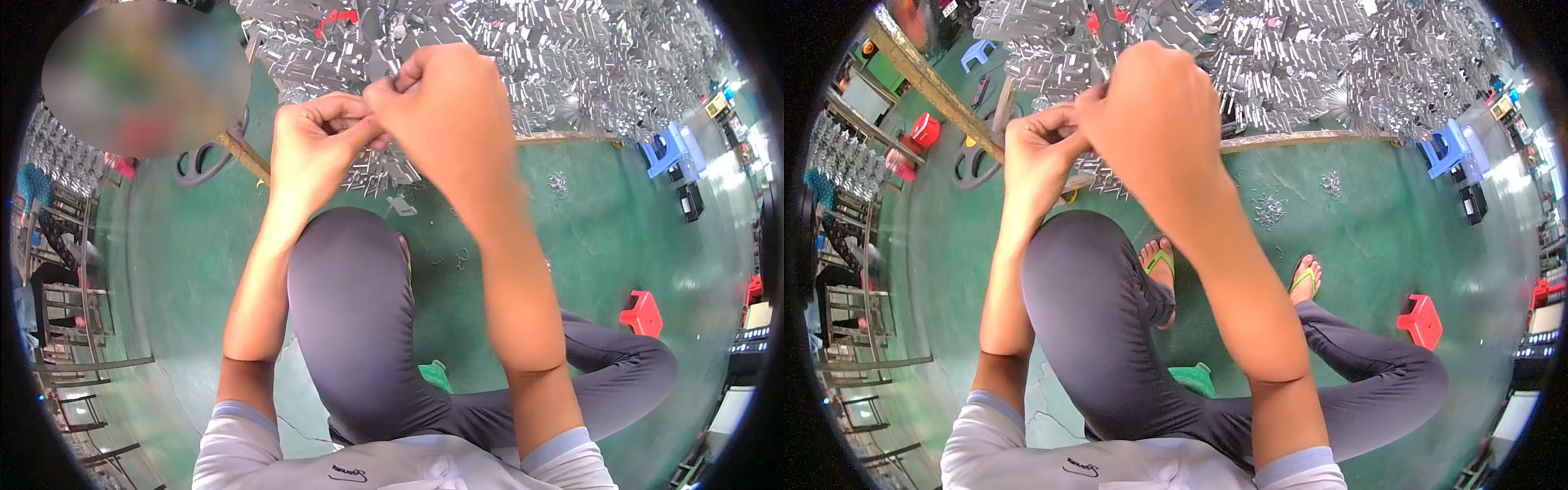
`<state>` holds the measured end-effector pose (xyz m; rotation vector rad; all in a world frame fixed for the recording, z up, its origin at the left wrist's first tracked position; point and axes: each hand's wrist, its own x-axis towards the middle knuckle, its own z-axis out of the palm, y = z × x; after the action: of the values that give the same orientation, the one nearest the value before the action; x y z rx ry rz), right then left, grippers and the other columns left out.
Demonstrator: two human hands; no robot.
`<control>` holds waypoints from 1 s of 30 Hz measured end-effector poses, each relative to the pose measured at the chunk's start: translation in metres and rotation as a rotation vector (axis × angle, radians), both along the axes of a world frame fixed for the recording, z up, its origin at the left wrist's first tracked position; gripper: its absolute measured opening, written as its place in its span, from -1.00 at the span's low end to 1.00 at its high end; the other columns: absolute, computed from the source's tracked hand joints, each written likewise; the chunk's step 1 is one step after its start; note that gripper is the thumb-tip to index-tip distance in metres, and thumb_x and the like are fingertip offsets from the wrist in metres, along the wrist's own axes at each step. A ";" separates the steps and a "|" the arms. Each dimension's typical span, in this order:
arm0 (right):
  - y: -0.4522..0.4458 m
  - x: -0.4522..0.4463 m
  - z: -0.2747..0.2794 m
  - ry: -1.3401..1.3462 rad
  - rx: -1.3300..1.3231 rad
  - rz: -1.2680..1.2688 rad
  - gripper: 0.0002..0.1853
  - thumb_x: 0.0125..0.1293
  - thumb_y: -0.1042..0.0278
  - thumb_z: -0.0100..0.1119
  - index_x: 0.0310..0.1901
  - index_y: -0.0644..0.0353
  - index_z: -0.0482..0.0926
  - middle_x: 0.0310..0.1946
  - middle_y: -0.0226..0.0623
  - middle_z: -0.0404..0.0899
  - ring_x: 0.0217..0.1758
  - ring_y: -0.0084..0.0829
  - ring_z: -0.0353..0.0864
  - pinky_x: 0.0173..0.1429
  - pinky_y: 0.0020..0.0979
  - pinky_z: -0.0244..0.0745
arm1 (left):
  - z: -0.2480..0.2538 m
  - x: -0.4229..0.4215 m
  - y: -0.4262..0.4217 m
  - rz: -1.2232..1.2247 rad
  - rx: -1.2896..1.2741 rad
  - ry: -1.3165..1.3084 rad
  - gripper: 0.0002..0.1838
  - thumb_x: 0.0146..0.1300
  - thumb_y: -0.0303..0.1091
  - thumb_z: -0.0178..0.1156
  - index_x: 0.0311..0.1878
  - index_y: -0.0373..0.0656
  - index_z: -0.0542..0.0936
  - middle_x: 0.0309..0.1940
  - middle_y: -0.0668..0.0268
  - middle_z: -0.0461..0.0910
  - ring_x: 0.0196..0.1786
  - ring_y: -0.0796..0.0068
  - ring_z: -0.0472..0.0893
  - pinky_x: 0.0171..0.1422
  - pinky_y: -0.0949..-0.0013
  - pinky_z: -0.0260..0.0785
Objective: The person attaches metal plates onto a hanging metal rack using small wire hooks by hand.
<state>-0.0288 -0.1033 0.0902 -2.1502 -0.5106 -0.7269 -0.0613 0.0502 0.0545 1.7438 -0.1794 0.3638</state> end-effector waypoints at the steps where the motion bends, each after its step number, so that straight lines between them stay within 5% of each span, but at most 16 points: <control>1: -0.004 0.002 0.003 0.063 0.008 0.016 -0.70 0.07 0.30 0.36 -0.59 0.40 0.60 -0.62 0.07 0.60 -0.50 0.12 0.66 -0.32 -0.05 0.61 | 0.000 0.001 -0.001 -0.017 -0.009 0.002 -0.89 0.30 -0.53 0.40 -0.18 -0.39 0.77 -0.38 0.24 0.79 -0.29 0.58 0.75 -0.18 0.53 0.54; 5: -0.017 0.012 0.012 0.207 -0.012 0.042 -0.69 0.03 0.26 0.39 -0.61 0.35 0.59 -0.69 0.05 0.53 -0.58 0.07 0.60 -0.36 -0.13 0.56 | -0.005 0.004 -0.003 -0.067 -0.096 0.009 -0.88 0.32 -0.55 0.40 -0.13 -0.41 0.76 -0.24 0.19 0.79 -0.20 0.52 0.75 0.02 0.46 0.60; 9: -0.027 0.024 0.011 0.324 0.066 0.141 -0.65 0.04 0.14 0.42 -0.57 0.33 0.66 -0.74 -0.10 0.53 -0.66 -0.25 0.55 -0.40 -0.25 0.53 | -0.006 0.007 -0.001 -0.048 -0.064 -0.009 -0.86 0.34 -0.54 0.41 -0.10 -0.42 0.76 -0.19 0.16 0.79 -0.13 0.47 0.77 0.07 0.43 0.63; 15: -0.033 0.024 0.016 0.394 0.095 0.198 -0.62 0.03 0.13 0.41 -0.57 0.37 0.68 -0.77 -0.22 0.51 -0.65 -0.45 0.53 -0.43 -0.31 0.48 | -0.014 0.013 0.001 -0.011 -0.110 -0.048 -0.84 0.34 -0.53 0.41 -0.08 -0.41 0.76 -0.19 0.16 0.78 -0.12 0.46 0.77 0.07 0.43 0.62; 27: -0.043 0.008 0.001 0.472 -0.015 0.211 -0.57 0.02 0.08 0.47 -0.49 0.42 0.69 -0.66 -0.03 0.59 -0.56 -0.24 0.62 -0.31 -0.22 0.57 | -0.022 0.022 0.004 -0.001 0.025 -0.034 -0.82 0.36 -0.50 0.41 -0.05 -0.40 0.76 -0.20 0.17 0.80 -0.12 0.46 0.79 0.06 0.43 0.62; 28: -0.047 0.008 -0.019 0.471 -0.020 0.175 -0.54 -0.01 0.05 0.54 -0.39 0.41 0.73 -0.56 0.04 0.66 -0.43 -0.12 0.73 -0.20 -0.17 0.61 | -0.022 0.022 0.004 0.000 0.009 -0.028 -0.82 0.36 -0.50 0.41 -0.04 -0.40 0.76 -0.20 0.17 0.80 -0.12 0.46 0.79 0.07 0.43 0.62; 30: -0.051 0.005 -0.062 0.584 -0.153 0.115 -0.45 -0.01 0.04 0.61 -0.18 0.42 0.74 -0.32 -0.03 0.72 -0.24 -0.22 0.75 -0.11 -0.26 0.61 | -0.025 0.025 0.006 -0.010 -0.005 -0.028 -0.79 0.37 -0.47 0.41 -0.02 -0.40 0.75 -0.20 0.15 0.81 -0.12 0.44 0.80 0.07 0.43 0.62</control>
<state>-0.0242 -0.1540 0.0282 -2.3144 -0.3766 0.0202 -0.0365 0.0562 0.0294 1.7327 -0.2074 0.3810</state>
